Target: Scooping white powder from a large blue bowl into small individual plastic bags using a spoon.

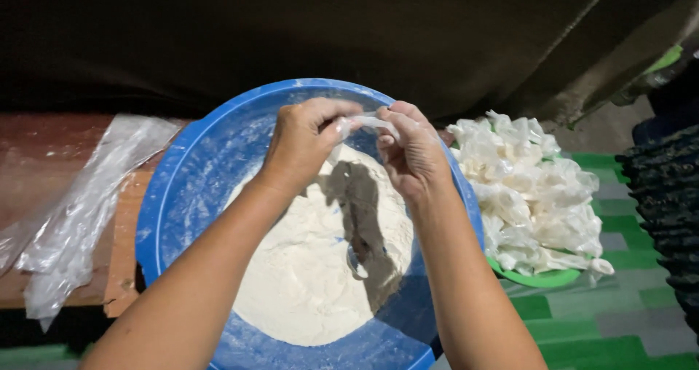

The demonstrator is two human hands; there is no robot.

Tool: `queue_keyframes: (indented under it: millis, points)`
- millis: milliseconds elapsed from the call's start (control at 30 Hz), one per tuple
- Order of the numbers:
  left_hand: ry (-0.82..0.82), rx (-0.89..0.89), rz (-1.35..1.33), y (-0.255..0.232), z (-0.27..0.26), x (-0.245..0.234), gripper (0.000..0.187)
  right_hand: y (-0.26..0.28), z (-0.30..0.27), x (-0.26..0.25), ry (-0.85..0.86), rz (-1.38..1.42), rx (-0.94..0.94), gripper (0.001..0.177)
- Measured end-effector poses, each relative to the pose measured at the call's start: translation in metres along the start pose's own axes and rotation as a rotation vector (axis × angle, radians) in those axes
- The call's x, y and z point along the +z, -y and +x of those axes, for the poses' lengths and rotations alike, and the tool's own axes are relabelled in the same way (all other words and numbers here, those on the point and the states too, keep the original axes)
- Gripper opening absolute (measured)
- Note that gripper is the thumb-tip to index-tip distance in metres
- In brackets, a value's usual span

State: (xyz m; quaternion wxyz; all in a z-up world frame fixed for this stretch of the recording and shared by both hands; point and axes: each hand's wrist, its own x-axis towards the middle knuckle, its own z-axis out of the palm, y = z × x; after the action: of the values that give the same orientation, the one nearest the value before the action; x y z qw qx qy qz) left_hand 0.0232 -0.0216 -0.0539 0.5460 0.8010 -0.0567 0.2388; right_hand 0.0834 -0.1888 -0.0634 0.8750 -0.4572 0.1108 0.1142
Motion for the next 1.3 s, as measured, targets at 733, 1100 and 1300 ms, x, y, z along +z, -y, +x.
queue_keyframes:
  millis: [733, 1100, 1300]
  points:
    - [-0.118, -0.336, 0.018, 0.014, -0.003, 0.014, 0.016, -0.007, -0.038, 0.024, 0.285, -1.257, -0.837, 0.014]
    - [-0.041, -0.069, 0.079, 0.014, -0.001, 0.013, 0.011, -0.005, -0.007, 0.001, 0.137, -1.059, -0.677, 0.005]
    - [0.074, -0.351, -0.482, 0.009, -0.008, 0.017, 0.034, -0.018, 0.003, 0.000, 0.250, -0.985, -0.691, 0.009]
